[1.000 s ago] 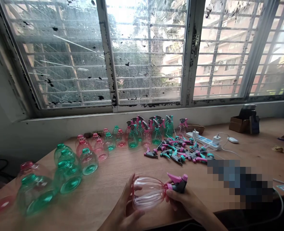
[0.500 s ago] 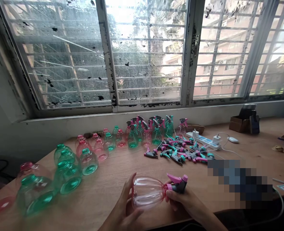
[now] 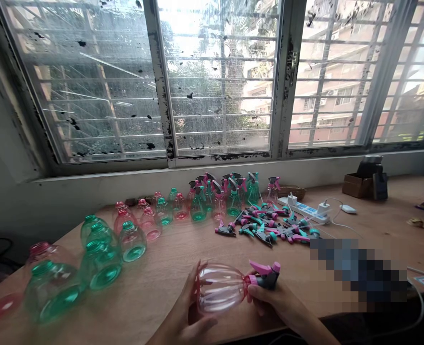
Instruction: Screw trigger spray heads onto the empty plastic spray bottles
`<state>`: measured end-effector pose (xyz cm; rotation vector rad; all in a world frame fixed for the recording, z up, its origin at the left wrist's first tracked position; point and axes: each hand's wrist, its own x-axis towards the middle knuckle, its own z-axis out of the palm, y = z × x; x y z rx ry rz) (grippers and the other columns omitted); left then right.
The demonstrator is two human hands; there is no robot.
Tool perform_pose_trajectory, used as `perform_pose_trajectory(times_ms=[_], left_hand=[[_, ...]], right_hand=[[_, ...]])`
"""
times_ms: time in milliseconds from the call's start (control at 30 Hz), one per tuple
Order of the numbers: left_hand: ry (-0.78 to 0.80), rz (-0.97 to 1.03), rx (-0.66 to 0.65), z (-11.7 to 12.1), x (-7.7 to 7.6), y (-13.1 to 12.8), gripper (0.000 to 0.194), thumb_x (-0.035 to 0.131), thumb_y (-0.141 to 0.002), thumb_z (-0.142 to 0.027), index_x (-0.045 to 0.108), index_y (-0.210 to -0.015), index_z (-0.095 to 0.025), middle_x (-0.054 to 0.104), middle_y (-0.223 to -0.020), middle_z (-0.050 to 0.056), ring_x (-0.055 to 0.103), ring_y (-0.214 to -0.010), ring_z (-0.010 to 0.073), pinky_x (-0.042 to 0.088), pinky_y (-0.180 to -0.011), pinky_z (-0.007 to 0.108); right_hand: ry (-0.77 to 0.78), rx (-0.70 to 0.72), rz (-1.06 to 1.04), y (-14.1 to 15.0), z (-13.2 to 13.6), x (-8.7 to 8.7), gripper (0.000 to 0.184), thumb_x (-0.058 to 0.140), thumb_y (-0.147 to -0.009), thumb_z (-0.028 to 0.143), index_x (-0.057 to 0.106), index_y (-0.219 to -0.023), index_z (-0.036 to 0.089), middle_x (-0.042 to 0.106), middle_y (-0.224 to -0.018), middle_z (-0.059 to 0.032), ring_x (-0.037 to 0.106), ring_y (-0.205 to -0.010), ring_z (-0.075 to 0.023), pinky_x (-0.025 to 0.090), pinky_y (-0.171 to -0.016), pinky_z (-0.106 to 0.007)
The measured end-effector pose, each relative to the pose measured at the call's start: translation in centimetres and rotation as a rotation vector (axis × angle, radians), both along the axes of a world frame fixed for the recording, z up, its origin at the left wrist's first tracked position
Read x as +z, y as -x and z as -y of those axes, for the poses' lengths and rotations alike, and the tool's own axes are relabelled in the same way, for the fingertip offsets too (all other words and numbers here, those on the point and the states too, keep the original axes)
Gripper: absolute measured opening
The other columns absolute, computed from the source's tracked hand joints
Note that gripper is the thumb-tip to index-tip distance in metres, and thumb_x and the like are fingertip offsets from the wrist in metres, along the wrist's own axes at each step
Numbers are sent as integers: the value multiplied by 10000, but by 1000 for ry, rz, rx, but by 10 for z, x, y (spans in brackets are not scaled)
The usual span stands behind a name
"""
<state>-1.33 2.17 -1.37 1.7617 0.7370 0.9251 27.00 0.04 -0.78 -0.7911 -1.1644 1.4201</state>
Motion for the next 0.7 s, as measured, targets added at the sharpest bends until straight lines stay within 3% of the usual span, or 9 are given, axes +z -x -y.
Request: perform_pose_trajectory(times_ms=[67,167,267,467,533,700], left_hand=[[-41,27,17,1,3,-2,929,713,-896,-526,112,-1602,-467,213,-1686,72,503,-1318,321,462,-1055,432],[-15,2,8,1,4,-2,926,675,-911,-565,70,-1604,-464,448,-1524,98,579,-1186,276,490,-971,403],[67,-41,-13,1,3,0,1078,736,-863,-572,-2,-1623,-376,608,-1293,93,602,-1159,278,436,-1039,434],[95,-1,-44,-1,-1,2,1066,751,-860,-547,54,-1633,-317,589,-1363,108,551,-1289,321,330,-1175,465],[69,10,-50,0,1,1,1024,762,-864,-511,95,-1625,-353,529,-1455,107,526,-1326,327,350,-1174,468],[5,78,-10,6,8,-5,802,689,-928,-502,201,-1564,-512,183,-1708,21,483,-1377,314,482,-1075,403]], right_hand=[[-4,-10,-21,1,0,-1,474,877,-753,486,638,-1003,161,748,-686,-22,545,-449,-98,355,-464,-235],[-8,-11,-50,3,0,-2,446,872,-757,492,636,-947,164,746,-677,-28,543,-449,-103,353,-449,-232],[-13,-22,-66,3,-1,-2,415,867,-764,490,642,-889,164,741,-671,-27,557,-465,-113,387,-464,-245],[-26,-37,-44,3,-1,-3,400,851,-779,508,662,-853,163,721,-666,-13,539,-492,-116,410,-478,-256],[-20,-41,-46,2,-1,-4,403,855,-779,502,657,-890,169,708,-647,4,532,-489,-115,411,-479,-255],[3,-56,-44,1,-3,-6,392,844,-795,496,656,-910,172,700,-642,9,530,-485,-115,406,-487,-257]])
